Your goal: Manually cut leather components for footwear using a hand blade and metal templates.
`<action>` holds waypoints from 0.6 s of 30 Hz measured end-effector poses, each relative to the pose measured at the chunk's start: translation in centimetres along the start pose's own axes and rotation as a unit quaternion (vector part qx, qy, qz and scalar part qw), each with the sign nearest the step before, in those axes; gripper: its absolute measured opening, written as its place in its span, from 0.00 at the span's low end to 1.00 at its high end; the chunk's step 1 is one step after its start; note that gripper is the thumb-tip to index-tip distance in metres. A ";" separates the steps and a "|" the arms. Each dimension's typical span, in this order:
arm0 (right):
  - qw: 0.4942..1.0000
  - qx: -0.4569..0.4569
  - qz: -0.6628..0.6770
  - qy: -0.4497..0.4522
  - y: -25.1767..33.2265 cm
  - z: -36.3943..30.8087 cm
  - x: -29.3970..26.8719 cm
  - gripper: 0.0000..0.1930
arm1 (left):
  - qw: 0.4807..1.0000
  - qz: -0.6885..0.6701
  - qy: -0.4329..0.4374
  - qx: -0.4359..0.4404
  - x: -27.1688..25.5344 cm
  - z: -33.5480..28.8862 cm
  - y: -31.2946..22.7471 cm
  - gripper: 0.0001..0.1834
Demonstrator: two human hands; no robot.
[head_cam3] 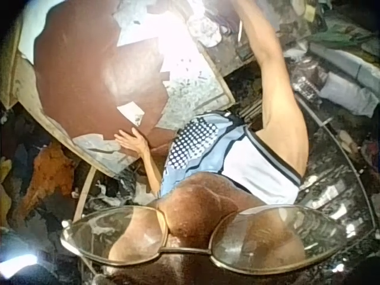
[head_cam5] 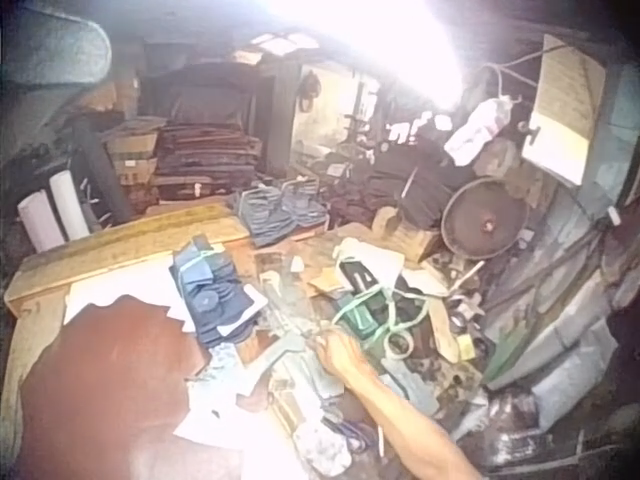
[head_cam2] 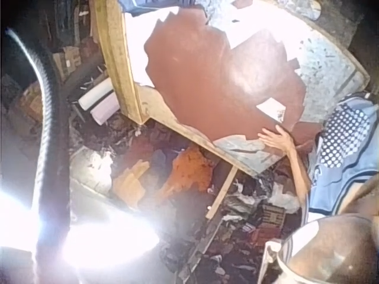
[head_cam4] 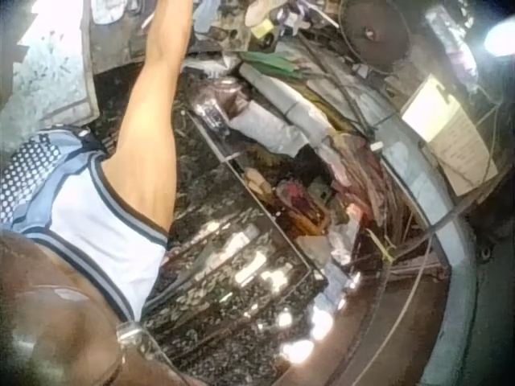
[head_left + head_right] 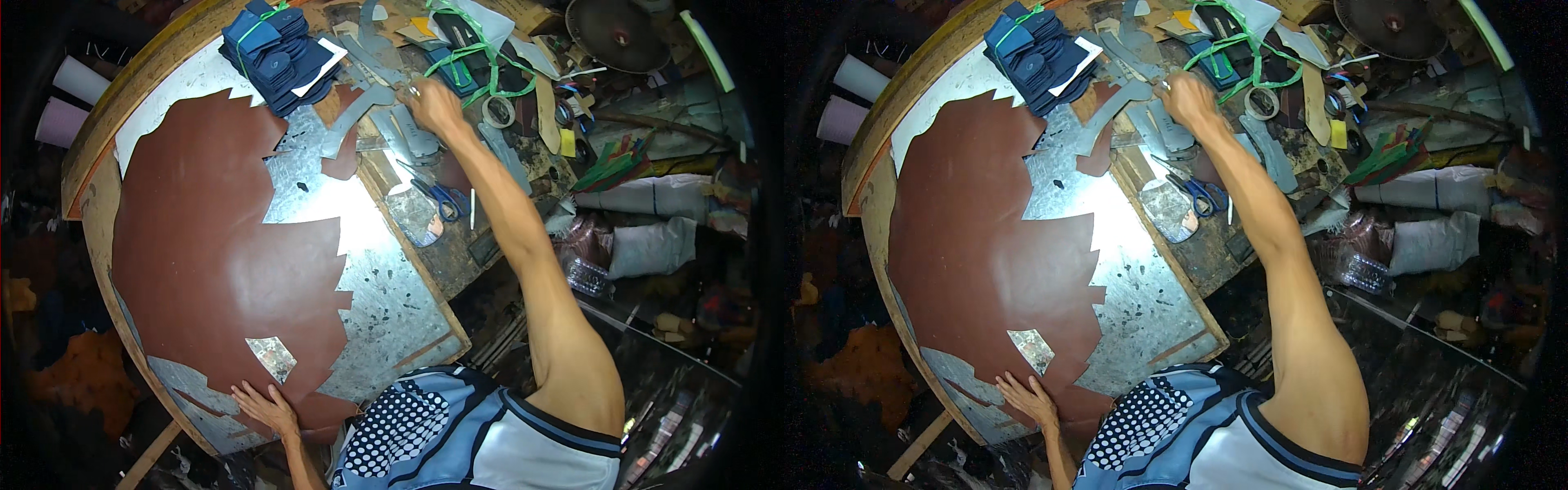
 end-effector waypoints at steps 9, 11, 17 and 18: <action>0.979 0.110 -0.057 0.164 -2.5 8.3 5.6 0.30 | 0.999 -0.022 0.024 -0.012 -0.2 0.7 -0.4 0.37; 0.979 0.081 -0.049 0.182 -0.2 7.8 8.1 0.29 | 0.999 -0.004 0.020 -0.030 -1.1 -0.9 1.3 0.37; 0.976 -0.145 -0.157 0.046 -4.0 7.8 8.2 0.14 | 1.000 -0.008 -0.009 0.013 -3.1 0.4 -0.7 0.38; 0.971 -0.163 -0.164 0.056 -14.8 10.7 2.1 0.14 | 0.994 -0.079 -0.024 0.075 -0.9 3.1 -2.6 0.38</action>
Point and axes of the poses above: each hand's wrist, its own z-axis towards the middle knuckle, its own x-axis out of the palm, y = z × x, the point moved 8 cm from there along z, towards the middle knuckle
